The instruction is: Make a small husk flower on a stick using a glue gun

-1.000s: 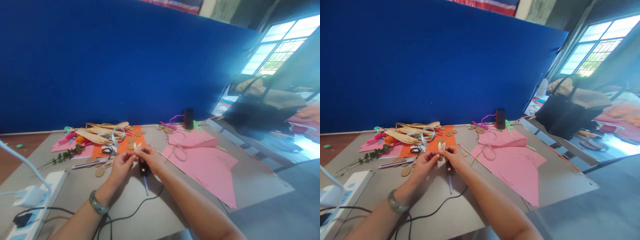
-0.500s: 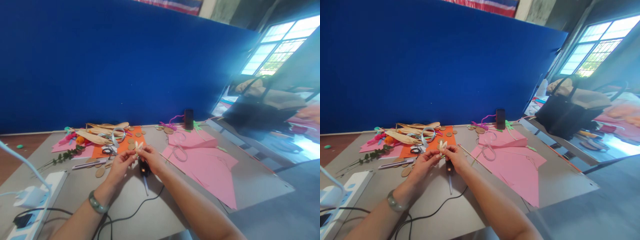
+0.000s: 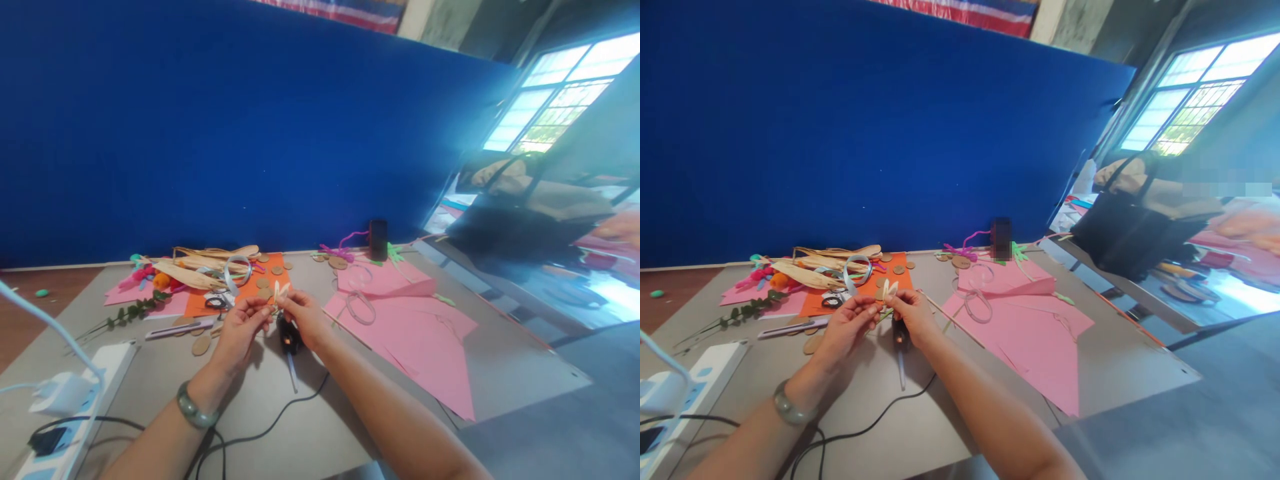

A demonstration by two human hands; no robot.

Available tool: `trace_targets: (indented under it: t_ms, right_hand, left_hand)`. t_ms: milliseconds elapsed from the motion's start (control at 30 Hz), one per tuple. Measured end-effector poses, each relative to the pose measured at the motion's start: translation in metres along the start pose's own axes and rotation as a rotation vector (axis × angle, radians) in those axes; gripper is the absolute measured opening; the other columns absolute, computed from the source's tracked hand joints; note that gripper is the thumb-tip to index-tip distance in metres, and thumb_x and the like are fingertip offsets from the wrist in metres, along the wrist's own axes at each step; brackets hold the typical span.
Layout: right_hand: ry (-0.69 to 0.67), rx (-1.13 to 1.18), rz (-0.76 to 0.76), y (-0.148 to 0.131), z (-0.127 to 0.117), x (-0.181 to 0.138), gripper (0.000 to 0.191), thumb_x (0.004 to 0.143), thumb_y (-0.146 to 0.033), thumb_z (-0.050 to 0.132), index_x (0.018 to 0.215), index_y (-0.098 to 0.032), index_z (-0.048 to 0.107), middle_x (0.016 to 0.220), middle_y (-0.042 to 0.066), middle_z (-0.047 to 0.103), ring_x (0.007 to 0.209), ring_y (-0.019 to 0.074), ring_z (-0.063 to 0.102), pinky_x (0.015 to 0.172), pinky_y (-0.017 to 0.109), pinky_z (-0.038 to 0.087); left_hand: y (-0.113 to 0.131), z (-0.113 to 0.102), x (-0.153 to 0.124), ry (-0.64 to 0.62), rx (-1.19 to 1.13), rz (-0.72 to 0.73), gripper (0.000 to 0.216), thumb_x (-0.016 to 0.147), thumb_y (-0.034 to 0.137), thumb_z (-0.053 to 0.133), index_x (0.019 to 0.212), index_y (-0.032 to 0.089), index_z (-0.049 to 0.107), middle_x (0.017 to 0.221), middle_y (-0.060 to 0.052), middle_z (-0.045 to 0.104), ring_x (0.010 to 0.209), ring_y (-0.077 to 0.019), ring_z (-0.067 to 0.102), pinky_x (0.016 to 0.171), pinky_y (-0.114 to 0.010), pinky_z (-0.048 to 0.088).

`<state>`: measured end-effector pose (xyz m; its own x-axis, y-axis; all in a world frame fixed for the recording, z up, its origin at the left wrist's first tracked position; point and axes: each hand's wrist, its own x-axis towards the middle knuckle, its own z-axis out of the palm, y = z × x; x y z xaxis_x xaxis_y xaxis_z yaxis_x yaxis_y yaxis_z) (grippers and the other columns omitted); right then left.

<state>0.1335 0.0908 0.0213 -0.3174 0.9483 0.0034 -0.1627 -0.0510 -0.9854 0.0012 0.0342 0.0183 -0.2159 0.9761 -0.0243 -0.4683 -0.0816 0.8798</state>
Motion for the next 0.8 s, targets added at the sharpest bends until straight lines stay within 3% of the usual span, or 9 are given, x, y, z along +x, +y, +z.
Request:
trace_targets:
  t_ms: [100, 333, 800]
  right_hand:
    - [-0.003, 0.016, -0.001, -0.0003, 0.001, -0.001, 0.026, 0.067, -0.042, 0.074, 0.064, -0.018, 0.064, 0.048, -0.006, 0.048, 0.047, 0.0086, 0.039, 0.049, 0.024, 0.027]
    - [-0.027, 0.025, -0.003, 0.0013, 0.0034, -0.0035, 0.024, 0.069, -0.038, 0.075, 0.063, -0.018, 0.064, 0.047, -0.006, 0.047, 0.047, 0.0086, 0.04, 0.05, 0.024, 0.027]
    - [-0.072, 0.065, 0.014, 0.0078, 0.0042, -0.0029, 0.028, 0.07, -0.041, 0.076, 0.063, -0.017, 0.062, 0.046, -0.006, 0.048, 0.044, 0.0077, 0.04, 0.046, 0.023, 0.026]
  left_hand:
    - [-0.0006, -0.0008, 0.0004, 0.001, -0.013, -0.022, 0.036, 0.061, 0.029, 0.083, 0.087, 0.015, 0.062, 0.074, -0.002, 0.071, 0.06, -0.0111, 0.064, 0.057, -0.022, 0.053]
    - [-0.0061, -0.0033, 0.0011, 0.012, -0.009, -0.018, 0.035, 0.063, 0.028, 0.082, 0.086, 0.015, 0.06, 0.062, 0.002, 0.066, 0.054, -0.0093, 0.062, 0.054, -0.019, 0.052]
    - [-0.0087, -0.0014, -0.0016, 0.021, -0.024, -0.057, 0.037, 0.063, 0.03, 0.083, 0.088, 0.014, 0.061, 0.059, 0.001, 0.067, 0.05, -0.0095, 0.062, 0.05, -0.018, 0.05]
